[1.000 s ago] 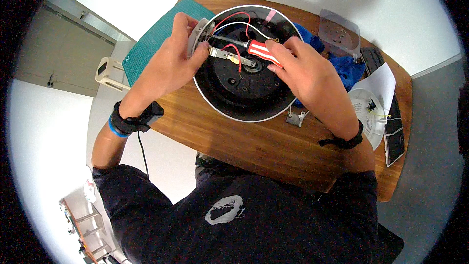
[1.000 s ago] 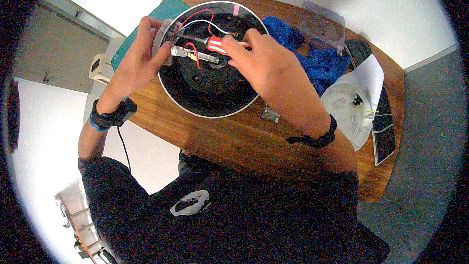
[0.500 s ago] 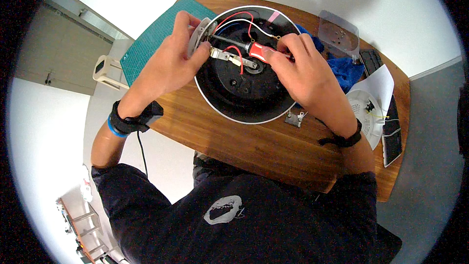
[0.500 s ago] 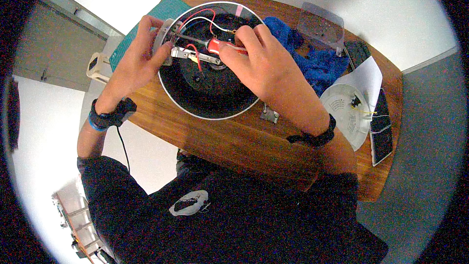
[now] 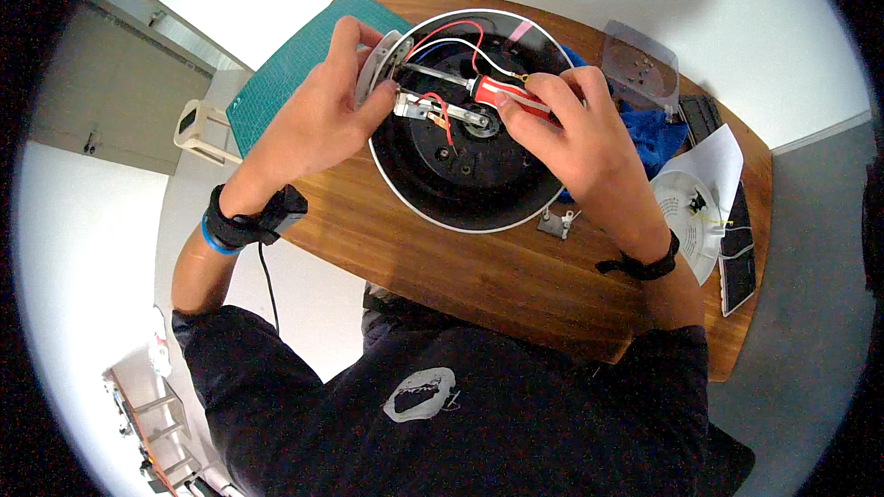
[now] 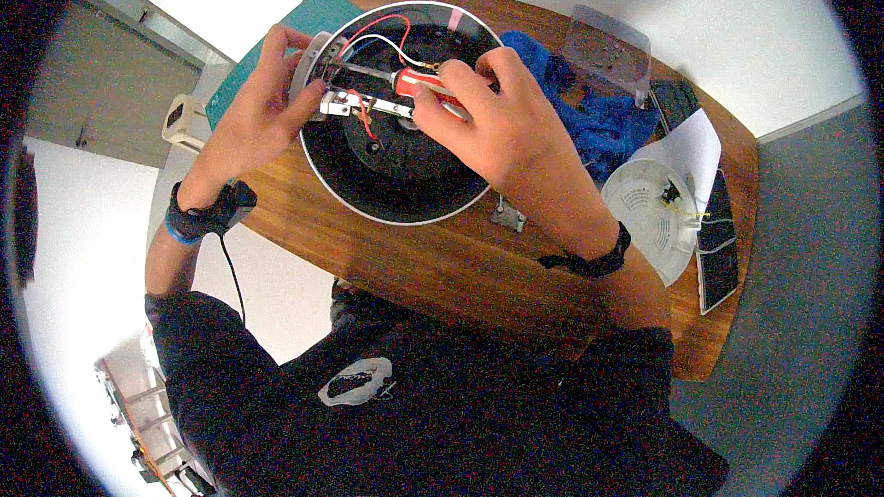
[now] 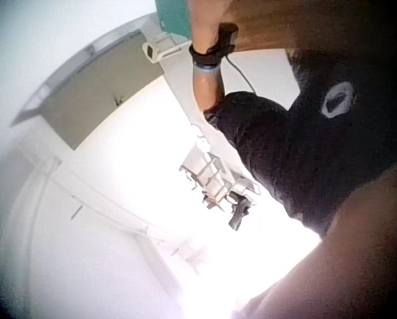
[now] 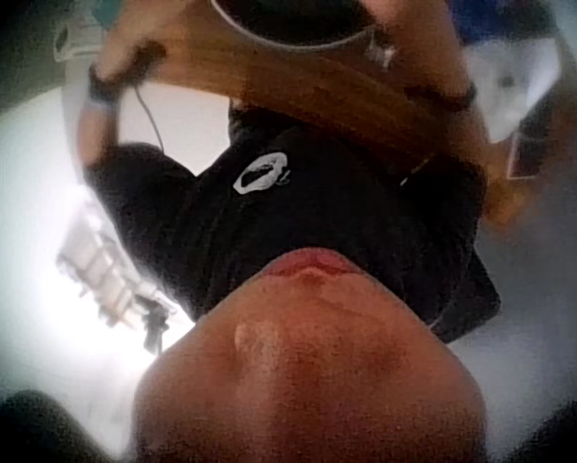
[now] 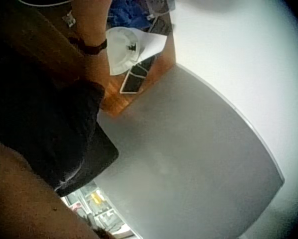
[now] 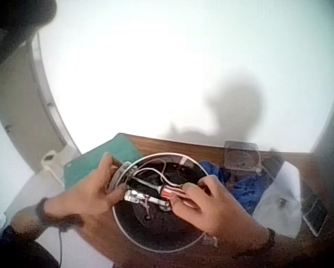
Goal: The person disassembles a white appliance, likely a humidifier, by removing the top cover and using a screwdriver to detach internal components. They manipulate wires and a metal bracket inside the base, then reassemble parts and place the cover back on.
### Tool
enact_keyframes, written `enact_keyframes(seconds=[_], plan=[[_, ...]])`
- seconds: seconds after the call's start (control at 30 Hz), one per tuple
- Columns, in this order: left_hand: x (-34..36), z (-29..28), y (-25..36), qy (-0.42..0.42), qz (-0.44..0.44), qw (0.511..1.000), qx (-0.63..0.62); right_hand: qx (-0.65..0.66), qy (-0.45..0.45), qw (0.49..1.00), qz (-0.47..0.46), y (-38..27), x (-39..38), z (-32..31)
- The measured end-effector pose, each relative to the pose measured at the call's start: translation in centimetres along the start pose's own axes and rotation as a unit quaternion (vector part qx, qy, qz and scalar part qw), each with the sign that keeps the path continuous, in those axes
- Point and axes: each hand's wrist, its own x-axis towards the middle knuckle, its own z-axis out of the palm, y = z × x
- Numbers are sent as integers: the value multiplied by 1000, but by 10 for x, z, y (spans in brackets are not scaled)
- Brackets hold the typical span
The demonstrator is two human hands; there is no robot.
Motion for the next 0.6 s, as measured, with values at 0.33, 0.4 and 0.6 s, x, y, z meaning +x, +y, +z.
enact_keyframes(seconds=[0.33, 0.4, 0.6], plan=[[1, -2, -5, -26, -51, 995, -82, 60, -2, 997, 43, -4, -1, -3], [0, -2, -10, -27, -62, 992, -102, 61, 2, 997, 46, -6, -1, -2], [1, -2, -5, -21, -60, 993, -100, 95, -8, 992, 82, -10, -2, -6]])
